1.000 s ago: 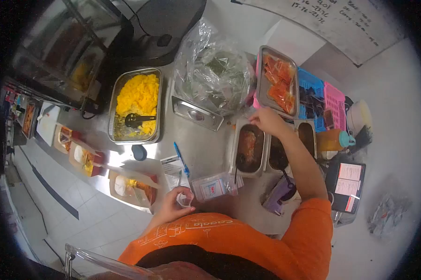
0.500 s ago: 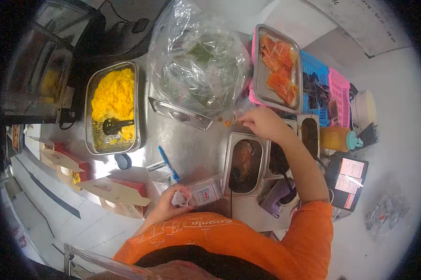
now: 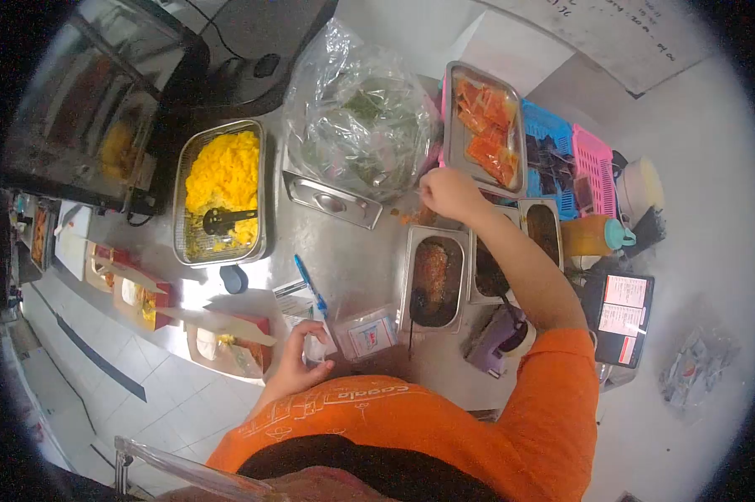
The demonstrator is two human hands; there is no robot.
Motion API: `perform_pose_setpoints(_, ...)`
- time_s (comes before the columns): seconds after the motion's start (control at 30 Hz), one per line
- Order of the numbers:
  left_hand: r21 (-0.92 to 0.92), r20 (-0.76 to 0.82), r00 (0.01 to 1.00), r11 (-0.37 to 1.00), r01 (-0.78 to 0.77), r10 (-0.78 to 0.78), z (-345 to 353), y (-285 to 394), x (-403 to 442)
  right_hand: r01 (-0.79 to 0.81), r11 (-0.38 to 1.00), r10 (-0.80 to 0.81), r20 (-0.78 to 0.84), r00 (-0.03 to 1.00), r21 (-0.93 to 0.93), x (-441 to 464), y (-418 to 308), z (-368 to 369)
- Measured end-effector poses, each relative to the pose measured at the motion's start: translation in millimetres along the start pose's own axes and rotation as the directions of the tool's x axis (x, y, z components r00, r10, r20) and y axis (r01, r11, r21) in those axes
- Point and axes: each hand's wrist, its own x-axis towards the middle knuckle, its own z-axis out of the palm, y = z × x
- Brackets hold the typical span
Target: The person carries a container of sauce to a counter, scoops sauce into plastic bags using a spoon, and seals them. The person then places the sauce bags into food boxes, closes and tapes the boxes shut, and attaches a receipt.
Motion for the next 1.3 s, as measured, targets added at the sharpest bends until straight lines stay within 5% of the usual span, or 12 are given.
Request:
perform_pose_setpoints(0.1, -0.037, -0.115, 0.993, 0.998, -0.041, 0.037, 2.1, 16.6, -11.0, 0.166, 0.959, -0.151, -0.082, 0.985, 0.232, -19.3, -4.7, -31.8)
perform_pose_setpoints(0.3, -0.007, -0.269, 0.956, 0.993, -0.121, 0.115, 23.3, 36.2, -29.1, 0.139, 0.869, 0.032, -0.335, 0.942, 0.474, -87.3, -45.9, -79.9)
perform_pose_setpoints(0.43, -0.079, -0.139, 0.967, 0.971, -0.227, 0.215, 43.4, 78.7, -29.4, 0.076, 0.507, 0.219, -0.214, 0.952, 0.858, -161.1, -88.2, -110.3)
perform_pose_setpoints(0.53, -0.135, 0.050, 0.974, 0.968, -0.213, 0.221, 71.1, 112.0, -29.2, 0.067, 0.232, 0.287, -0.134, 0.949, 0.970, -224.6, -109.7, -100.1)
perform_pose_setpoints(0.67, -0.200, 0.270, 0.961, 0.980, -0.002, 0.058, 117.7, 116.6, -23.8, -0.042, 0.046, 0.420, 0.019, 0.907, 0.998, -294.2, -139.1, -41.4)
perform_pose_setpoints(0.73, -0.289, 0.384, 0.910, 0.916, 0.280, -0.157, 136.8, 101.5, -25.0, -0.040, 0.013, 0.438, 0.031, 0.898, 0.999, -315.5, -135.9, 23.7)
perform_pose_setpoints(0.8, -0.332, 0.463, 0.835, 0.815, 0.475, -0.298, 154.1, 81.2, -26.5, -0.112, -0.210, 0.446, 0.197, 0.873, 0.971, -336.5, -147.3, 57.5)
perform_pose_setpoints(0.97, -0.307, 0.521, 0.661, 0.604, 0.736, -0.540, 184.5, 16.8, -36.0, -0.059, -0.139, 0.550, 0.127, 0.826, 0.988, -351.5, -157.8, 136.0)
perform_pose_setpoints(1.3, -0.237, 0.436, 0.739, 0.727, 0.645, -0.513, 209.4, 28.1, -39.6, -0.086, -0.102, 0.528, 0.127, 0.840, 0.991, -367.0, -146.2, 153.1)
